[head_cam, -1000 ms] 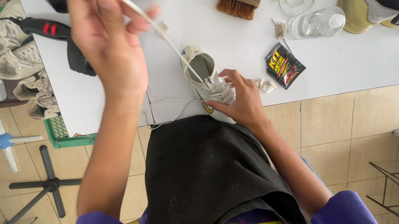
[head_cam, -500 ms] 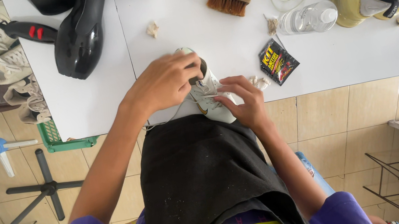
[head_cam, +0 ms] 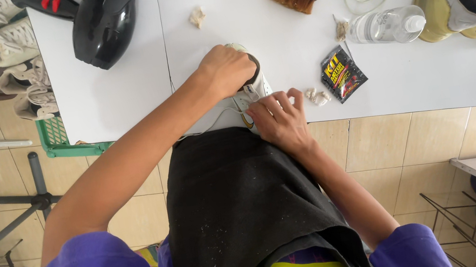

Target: The person laces a white sneaker by threading a white shoelace through the eyelets from the bottom up. They repeatedly pull the lace ends to tighten the fit and adjust the tension across the shoe's tongue.

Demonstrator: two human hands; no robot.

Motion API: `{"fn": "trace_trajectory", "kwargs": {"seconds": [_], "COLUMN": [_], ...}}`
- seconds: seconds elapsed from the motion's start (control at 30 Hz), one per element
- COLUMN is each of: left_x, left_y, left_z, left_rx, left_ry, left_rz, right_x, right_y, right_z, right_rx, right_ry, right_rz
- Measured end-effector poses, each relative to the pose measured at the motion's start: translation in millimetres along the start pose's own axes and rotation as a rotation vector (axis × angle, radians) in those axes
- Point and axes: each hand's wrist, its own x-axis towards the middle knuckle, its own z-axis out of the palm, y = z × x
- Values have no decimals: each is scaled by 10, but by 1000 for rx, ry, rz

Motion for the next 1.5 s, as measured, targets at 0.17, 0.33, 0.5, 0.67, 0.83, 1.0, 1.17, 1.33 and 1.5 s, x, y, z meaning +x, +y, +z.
{"fn": "trace_trajectory", "kwargs": {"seconds": [0.17, 0.33, 0.5, 0.67, 0.83, 1.0, 1.17, 1.33, 1.5], "left_x": [69, 95, 94, 60, -16, 151, 182, 186, 144], "left_y": [30, 59, 64, 77, 35, 64, 99, 96, 53], "left_z": [154, 115, 26, -34, -129, 202, 326, 280, 319], "left_rx": [61, 31, 27, 26, -75, 80, 227, 261, 105], "left_ry": [62, 25, -35, -43, 27, 149, 290, 320, 346], "left_rz": [-34, -29, -26, -22, 3, 122, 82, 60, 5], "right_x": [-122, -225, 4, 52, -158, -203, -173, -213, -360], "right_y": [-38, -48, -114, -50, -50, -157, -112, -78, -23], "right_z": [-9, -18, -254, -293, 56, 210, 125, 129, 317], "right_rx": [119, 174, 8, -75, -169, -331, -201, -86, 72], "right_ry": [-166, -120, -31, -38, -120, -214, -155, -109, -61], "right_rz": [-25, 32, 10, -15, 36, 129, 184, 291, 344]}}
